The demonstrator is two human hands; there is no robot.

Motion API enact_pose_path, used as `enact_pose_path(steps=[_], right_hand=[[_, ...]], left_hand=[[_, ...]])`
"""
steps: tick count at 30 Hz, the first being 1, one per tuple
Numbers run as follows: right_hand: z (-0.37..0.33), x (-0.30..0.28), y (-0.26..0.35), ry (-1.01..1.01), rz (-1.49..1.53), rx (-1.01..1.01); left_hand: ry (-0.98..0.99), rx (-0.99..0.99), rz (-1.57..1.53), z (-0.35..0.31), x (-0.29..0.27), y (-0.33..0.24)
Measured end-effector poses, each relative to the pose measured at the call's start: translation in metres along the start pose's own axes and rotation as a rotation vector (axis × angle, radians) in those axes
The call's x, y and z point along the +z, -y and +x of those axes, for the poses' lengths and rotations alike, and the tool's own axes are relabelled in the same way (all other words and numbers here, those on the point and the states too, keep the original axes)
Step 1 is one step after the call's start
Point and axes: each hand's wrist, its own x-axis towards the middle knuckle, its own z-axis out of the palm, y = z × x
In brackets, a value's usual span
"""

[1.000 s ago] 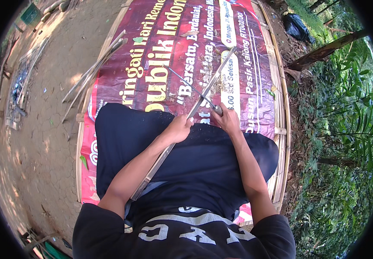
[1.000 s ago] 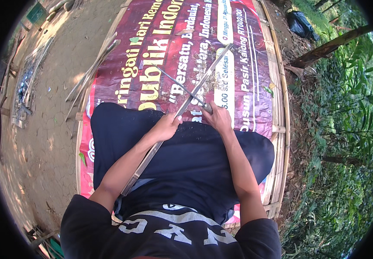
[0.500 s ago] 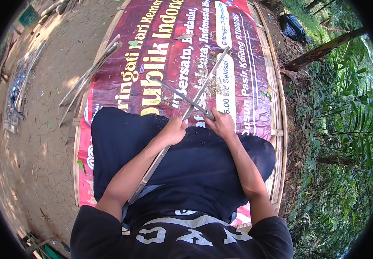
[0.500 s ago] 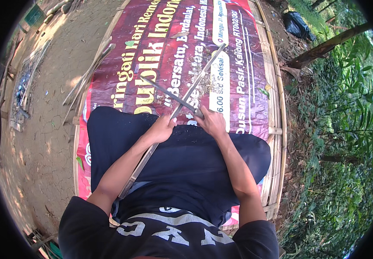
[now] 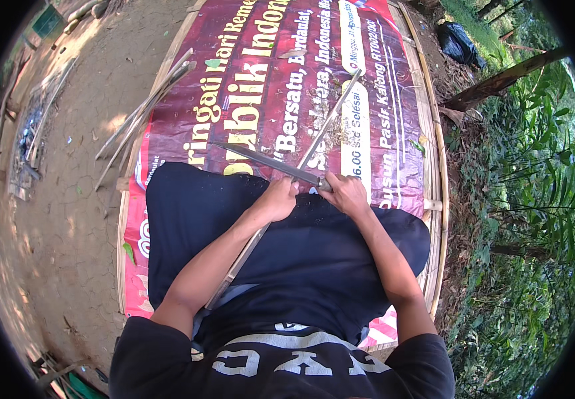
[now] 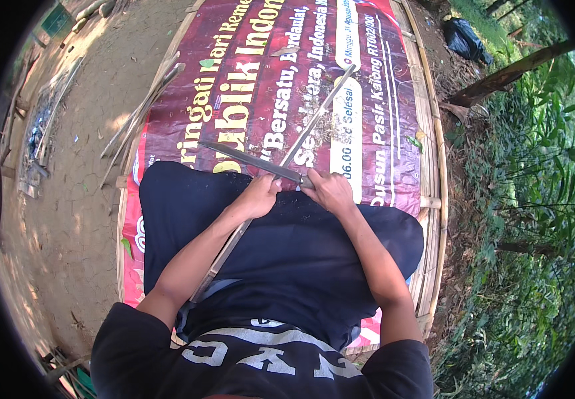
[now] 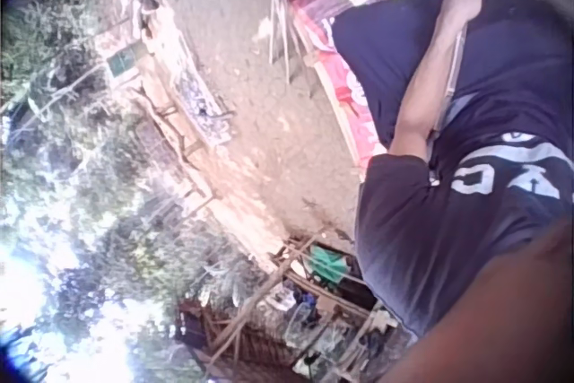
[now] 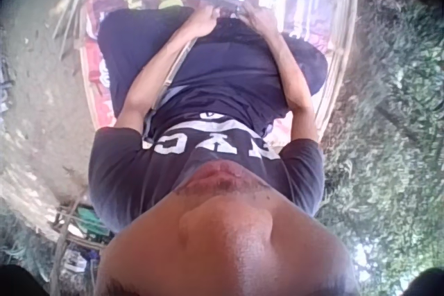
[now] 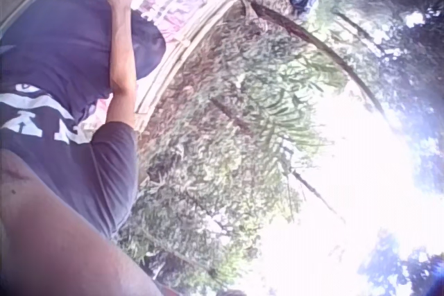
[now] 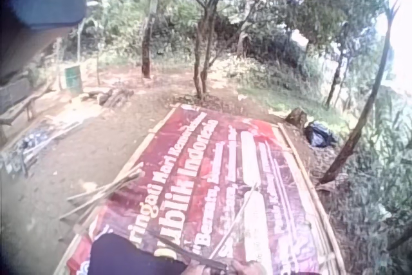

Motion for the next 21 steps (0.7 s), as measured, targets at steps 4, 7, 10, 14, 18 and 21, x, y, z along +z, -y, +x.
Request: enact_pose_path(steps=[4,7,10,14,18,21], right_hand=[[0.008,-0.001,-0.041,0.021,0.027,0.36],[0.008,-0.011,-0.041,0.022,-0.002,0.348],[-0.01,-0.002,-0.019,0.033,0.035,0.15],[-0.014,0.01,-0.049,-0.03,0.09,0.252],[-0.004,0.002,-0.07,-0.061,0.076,0.454],[-0.014,-0.002,-0.03,0.068,0.067,0.285]], left_hand=[[-0.024,0.082,-0.072,-0.008,-0.002,-0.005],[0.068,-0.036,0.023,-0.006,-0.007,-0.011],[0.004,0.019,-0.01,-0.007,-0.003,0.002],[0.028,0.02,0.02,-0.012,-0.001,0.008],[0.089,-0.012,-0.188,-0.008,-0.003,0.01],[0.29,-0.294,-0.57,-0.014,-0.017,-0.014]])
